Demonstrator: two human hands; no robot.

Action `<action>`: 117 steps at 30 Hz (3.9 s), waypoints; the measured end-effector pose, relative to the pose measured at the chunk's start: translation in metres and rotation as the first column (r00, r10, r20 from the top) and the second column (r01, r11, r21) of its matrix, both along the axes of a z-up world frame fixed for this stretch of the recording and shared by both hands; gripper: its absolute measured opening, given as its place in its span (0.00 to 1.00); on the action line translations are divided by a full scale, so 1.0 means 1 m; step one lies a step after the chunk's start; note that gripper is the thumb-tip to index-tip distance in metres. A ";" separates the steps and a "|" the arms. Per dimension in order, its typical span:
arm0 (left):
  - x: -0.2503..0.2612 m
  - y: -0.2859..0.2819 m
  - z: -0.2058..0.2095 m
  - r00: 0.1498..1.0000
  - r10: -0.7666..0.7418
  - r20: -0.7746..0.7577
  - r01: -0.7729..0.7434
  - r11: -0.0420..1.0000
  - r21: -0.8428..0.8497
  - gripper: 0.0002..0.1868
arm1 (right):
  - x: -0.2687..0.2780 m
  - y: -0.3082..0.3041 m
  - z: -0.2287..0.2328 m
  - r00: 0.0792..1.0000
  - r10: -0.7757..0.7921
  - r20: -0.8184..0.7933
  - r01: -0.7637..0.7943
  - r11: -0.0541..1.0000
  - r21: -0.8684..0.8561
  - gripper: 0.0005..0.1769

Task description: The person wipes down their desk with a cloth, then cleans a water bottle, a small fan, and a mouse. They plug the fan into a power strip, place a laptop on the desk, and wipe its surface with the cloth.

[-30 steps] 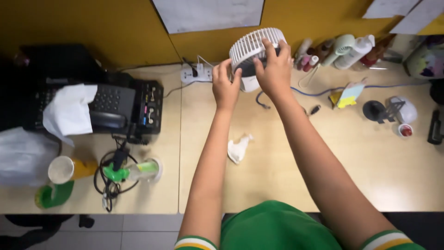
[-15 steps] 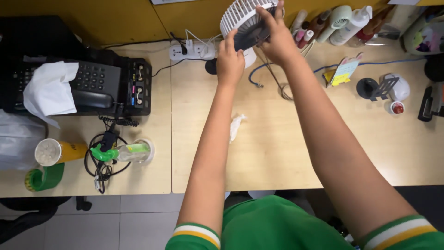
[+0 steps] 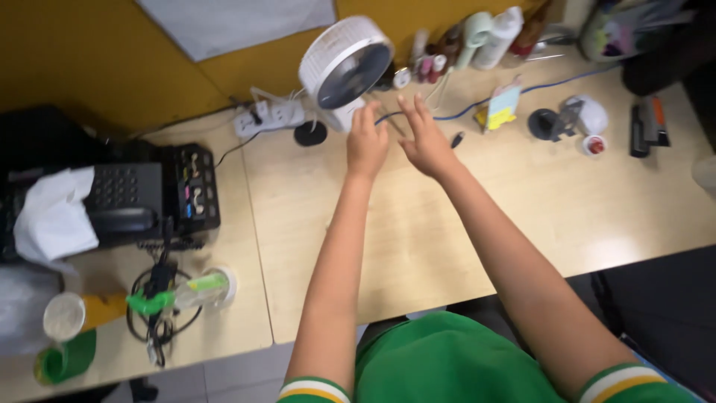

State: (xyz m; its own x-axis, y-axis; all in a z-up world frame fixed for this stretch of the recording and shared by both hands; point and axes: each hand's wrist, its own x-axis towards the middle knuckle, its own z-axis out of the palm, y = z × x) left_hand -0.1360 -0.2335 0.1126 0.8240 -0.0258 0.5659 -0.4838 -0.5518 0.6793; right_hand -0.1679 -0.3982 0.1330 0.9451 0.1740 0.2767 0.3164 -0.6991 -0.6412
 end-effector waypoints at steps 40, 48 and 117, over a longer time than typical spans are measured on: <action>0.254 -0.727 0.246 0.705 -0.690 -0.163 0.412 0.585 -0.699 0.25 | 0.214 -0.725 0.222 0.866 -0.500 -0.010 0.012 0.000 1.000 0.15; 0.286 -0.764 0.245 0.641 -0.737 -0.216 0.253 0.469 -0.846 0.22 | 0.215 -0.736 0.226 0.880 -0.460 -0.119 0.063 -0.135 0.989 0.11; -0.175 -0.128 -0.125 0.671 0.216 -0.709 -0.284 0.959 0.024 0.40 | -0.210 -0.211 -0.144 0.656 -0.119 -0.745 0.526 -0.636 0.565 0.20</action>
